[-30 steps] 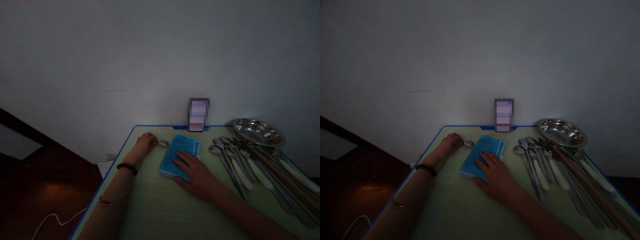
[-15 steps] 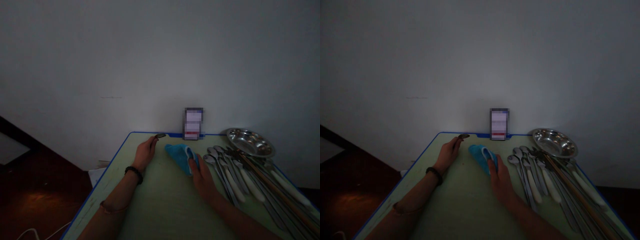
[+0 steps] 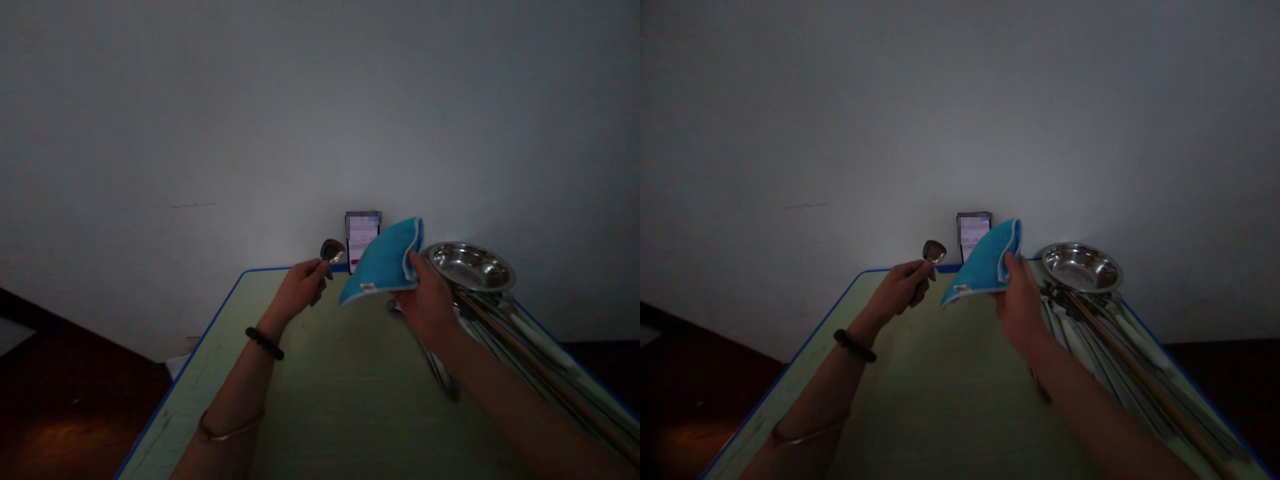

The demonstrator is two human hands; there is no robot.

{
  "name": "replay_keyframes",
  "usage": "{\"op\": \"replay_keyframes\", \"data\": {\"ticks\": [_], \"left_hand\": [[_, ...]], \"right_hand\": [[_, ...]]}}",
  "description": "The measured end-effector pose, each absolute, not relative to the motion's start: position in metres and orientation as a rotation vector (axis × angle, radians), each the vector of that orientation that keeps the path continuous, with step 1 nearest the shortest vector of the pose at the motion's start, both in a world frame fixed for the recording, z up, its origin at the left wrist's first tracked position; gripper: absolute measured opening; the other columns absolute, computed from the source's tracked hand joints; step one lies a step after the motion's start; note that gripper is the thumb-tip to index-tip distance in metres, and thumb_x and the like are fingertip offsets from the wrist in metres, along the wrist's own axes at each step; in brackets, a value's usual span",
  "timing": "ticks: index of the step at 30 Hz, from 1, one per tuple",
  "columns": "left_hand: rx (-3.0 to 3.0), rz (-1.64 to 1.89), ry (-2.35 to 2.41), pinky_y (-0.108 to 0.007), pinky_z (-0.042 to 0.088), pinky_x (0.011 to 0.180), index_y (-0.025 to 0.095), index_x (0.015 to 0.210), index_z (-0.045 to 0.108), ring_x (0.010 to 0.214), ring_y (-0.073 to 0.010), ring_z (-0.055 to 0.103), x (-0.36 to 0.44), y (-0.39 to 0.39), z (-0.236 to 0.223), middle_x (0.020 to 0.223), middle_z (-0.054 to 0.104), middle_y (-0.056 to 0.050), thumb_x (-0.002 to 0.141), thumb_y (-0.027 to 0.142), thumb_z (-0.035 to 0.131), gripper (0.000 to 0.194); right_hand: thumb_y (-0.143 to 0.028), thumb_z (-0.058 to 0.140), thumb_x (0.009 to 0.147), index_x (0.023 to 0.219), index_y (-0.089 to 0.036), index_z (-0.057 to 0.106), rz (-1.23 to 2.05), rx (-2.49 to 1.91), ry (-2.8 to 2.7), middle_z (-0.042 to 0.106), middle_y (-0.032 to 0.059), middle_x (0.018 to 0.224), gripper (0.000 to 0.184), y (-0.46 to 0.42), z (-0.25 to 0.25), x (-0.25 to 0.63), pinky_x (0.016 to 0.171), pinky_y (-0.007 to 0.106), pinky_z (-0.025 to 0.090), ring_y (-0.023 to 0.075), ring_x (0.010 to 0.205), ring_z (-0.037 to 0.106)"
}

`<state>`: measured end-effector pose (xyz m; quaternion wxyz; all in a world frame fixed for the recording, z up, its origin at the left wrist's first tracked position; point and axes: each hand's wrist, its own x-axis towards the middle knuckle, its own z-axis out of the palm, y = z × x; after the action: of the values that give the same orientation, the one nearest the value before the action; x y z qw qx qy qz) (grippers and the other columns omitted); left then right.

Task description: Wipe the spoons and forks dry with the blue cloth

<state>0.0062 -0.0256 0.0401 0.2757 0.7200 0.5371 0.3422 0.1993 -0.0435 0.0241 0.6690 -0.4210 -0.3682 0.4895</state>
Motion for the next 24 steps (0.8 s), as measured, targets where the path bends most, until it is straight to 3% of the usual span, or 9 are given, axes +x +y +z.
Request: {"op": "replay_keyframes", "data": {"ticks": [4, 9, 13, 17, 21, 24], "left_hand": [[1.777, 0.637, 1.219, -0.015, 0.031, 0.030, 0.016, 0.069, 0.054, 0.032, -0.0076, 0.045, 0.015, -0.033, 0.085, 0.044, 0.043, 0.006, 0.085, 0.038, 0.042, 0.030], [1.706, 0.537, 1.181, -0.015, 0.033, 0.028, 0.017, 0.071, 0.051, 0.029, -0.0075, 0.044, 0.020, -0.051, 0.091, 0.041, 0.042, 0.007, 0.086, 0.040, 0.039, 0.030], [1.741, 0.454, 1.265, -0.014, 0.030, 0.024, 0.017, 0.071, 0.052, 0.027, -0.0068, 0.041, 0.017, -0.058, 0.085, 0.043, 0.042, 0.007, 0.085, 0.042, 0.039, 0.031], [1.769, 0.367, 1.267, -0.016, 0.027, 0.020, 0.018, 0.072, 0.053, 0.026, -0.0092, 0.044, 0.013, -0.061, 0.086, 0.046, 0.047, 0.005, 0.084, 0.044, 0.038, 0.033], [1.847, 0.393, 1.177, -0.015, 0.030, 0.023, 0.018, 0.066, 0.054, 0.026, -0.0086, 0.045, 0.015, -0.060, 0.083, 0.042, 0.047, 0.005, 0.086, 0.039, 0.035, 0.034], [1.864, 0.445, 1.148, -0.015, 0.029, 0.023, 0.018, 0.062, 0.055, 0.026, -0.0083, 0.045, 0.016, -0.060, 0.079, 0.042, 0.048, 0.004, 0.085, 0.037, 0.036, 0.035]], "right_hand": [[-0.031, 0.056, 0.073, 0.081, -0.021, 0.058, 1.187, -0.876, -0.687, 0.064, -0.0013, 0.083, 0.013, -0.034, 0.058, 0.228, 0.063, 0.026, 0.050, 0.0135, 0.072, 0.059], [-0.029, 0.054, 0.073, 0.084, -0.023, 0.058, 1.234, -0.989, -1.028, 0.065, 0.0008, 0.083, 0.014, -0.051, 0.077, 0.229, 0.060, 0.028, 0.049, 0.0158, 0.070, 0.060], [-0.036, 0.055, 0.072, 0.089, -0.023, 0.057, 1.369, -0.950, -1.259, 0.064, 0.0017, 0.082, 0.021, -0.064, 0.077, 0.211, 0.059, 0.030, 0.049, 0.0175, 0.070, 0.060], [-0.055, 0.038, 0.080, 0.088, -0.021, 0.057, 1.561, -0.804, -1.272, 0.064, 0.0045, 0.088, 0.039, -0.065, 0.072, 0.195, 0.064, 0.032, 0.050, 0.0188, 0.077, 0.062], [-0.042, 0.059, 0.074, 0.099, -0.025, 0.054, 1.403, -0.998, -1.162, 0.066, 0.0019, 0.089, 0.031, -0.060, 0.063, 0.189, 0.058, 0.027, 0.050, 0.0157, 0.071, 0.063], [-0.036, 0.062, 0.072, 0.104, -0.025, 0.055, 1.462, -1.008, -1.173, 0.067, 0.0040, 0.094, 0.035, -0.057, 0.057, 0.188, 0.062, 0.030, 0.052, 0.0168, 0.072, 0.064]]}}
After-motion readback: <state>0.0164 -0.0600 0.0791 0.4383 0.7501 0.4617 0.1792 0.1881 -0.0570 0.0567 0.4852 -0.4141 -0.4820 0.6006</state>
